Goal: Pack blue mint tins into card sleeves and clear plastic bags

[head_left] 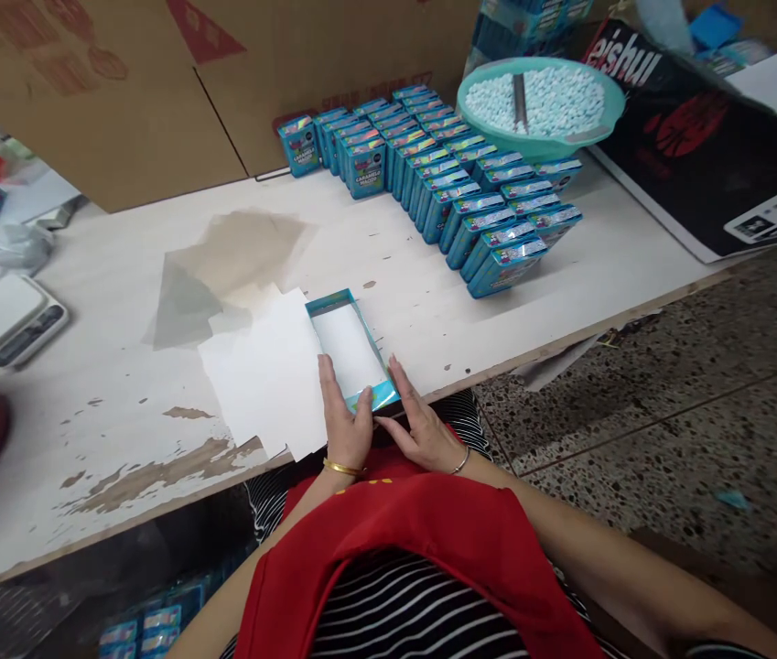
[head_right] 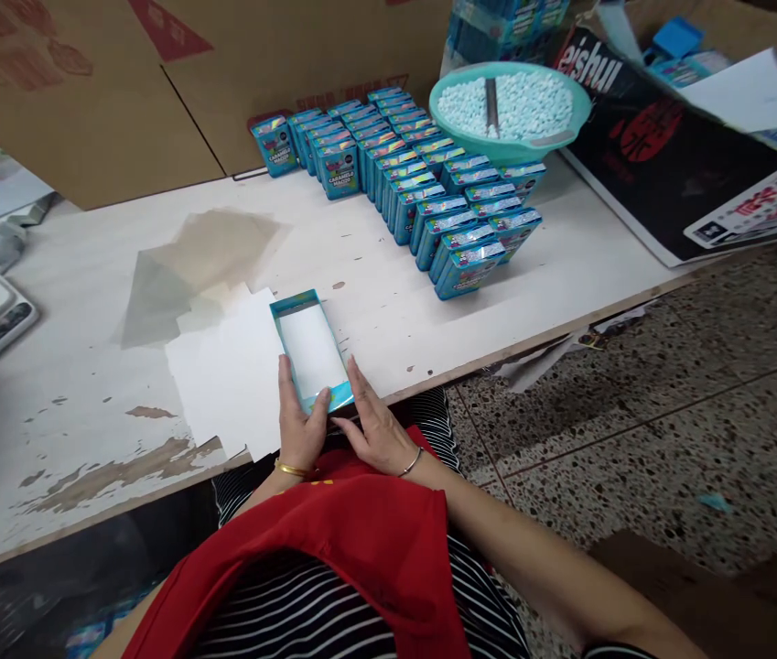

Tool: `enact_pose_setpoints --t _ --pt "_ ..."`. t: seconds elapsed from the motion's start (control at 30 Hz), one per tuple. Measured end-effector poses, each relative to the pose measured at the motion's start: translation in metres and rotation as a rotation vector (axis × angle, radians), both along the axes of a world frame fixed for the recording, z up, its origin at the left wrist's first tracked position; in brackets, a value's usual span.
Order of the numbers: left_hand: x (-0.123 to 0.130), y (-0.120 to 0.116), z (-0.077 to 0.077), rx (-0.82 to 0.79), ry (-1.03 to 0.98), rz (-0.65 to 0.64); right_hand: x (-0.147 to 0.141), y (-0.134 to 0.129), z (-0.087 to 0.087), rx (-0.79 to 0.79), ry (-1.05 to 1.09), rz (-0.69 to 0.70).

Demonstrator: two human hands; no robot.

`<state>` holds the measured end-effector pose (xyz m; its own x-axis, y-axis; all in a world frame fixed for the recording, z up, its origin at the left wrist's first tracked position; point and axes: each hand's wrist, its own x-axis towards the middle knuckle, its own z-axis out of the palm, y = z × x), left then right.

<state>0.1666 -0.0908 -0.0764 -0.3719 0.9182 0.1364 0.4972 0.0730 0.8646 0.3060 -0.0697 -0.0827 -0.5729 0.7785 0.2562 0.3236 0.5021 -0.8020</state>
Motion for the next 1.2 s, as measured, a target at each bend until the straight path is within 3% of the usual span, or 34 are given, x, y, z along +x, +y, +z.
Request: enact_pose_setpoints --t 0.13,0.27,0.4,0.53,0.8,0.9,1.0,1.07,1.13,1.2 --pt "-0.003 0.000 -0.001 0.063 0.095 -0.015 -0.001 0.006 -0.010 0.170 -0.069 -0.010" --pt "-0.018 -0.012 0.016 0.067 0.368 -0.156 -0.006 0.010 -0.008 0.200 -0.118 -0.028" --pt "-0.031 -0.019 0.043 -0.136 0.719 -0.504 -0.009 0.014 0.000 0.175 -0.143 0.010" --pt "-0.031 -0.007 0.057 -0.306 0.883 -0.601 -0.015 0.014 0.004 0.070 -0.081 0.043" --pt "-0.028 0.035 0.074 -0.621 0.892 -0.747 -0.019 0.025 0.015 -0.245 0.062 0.187" --pt "-0.024 0.045 0.078 -0.721 0.865 -0.797 -0.020 0.035 0.015 -0.429 0.153 0.226" --pt "-0.025 0.047 0.081 -0.749 0.830 -0.839 -0.031 0.041 0.009 -0.580 0.319 0.036" --pt "-0.027 0.048 0.090 -0.750 0.815 -0.883 -0.041 0.042 0.004 -0.537 0.375 -0.109" --pt "-0.027 0.056 0.109 -0.673 0.738 -0.879 -0.048 0.043 0.000 -0.434 0.374 -0.176" --pt "-0.018 0.075 0.133 -0.460 0.635 -0.806 -0.048 0.045 -0.003 -0.358 0.360 -0.203"
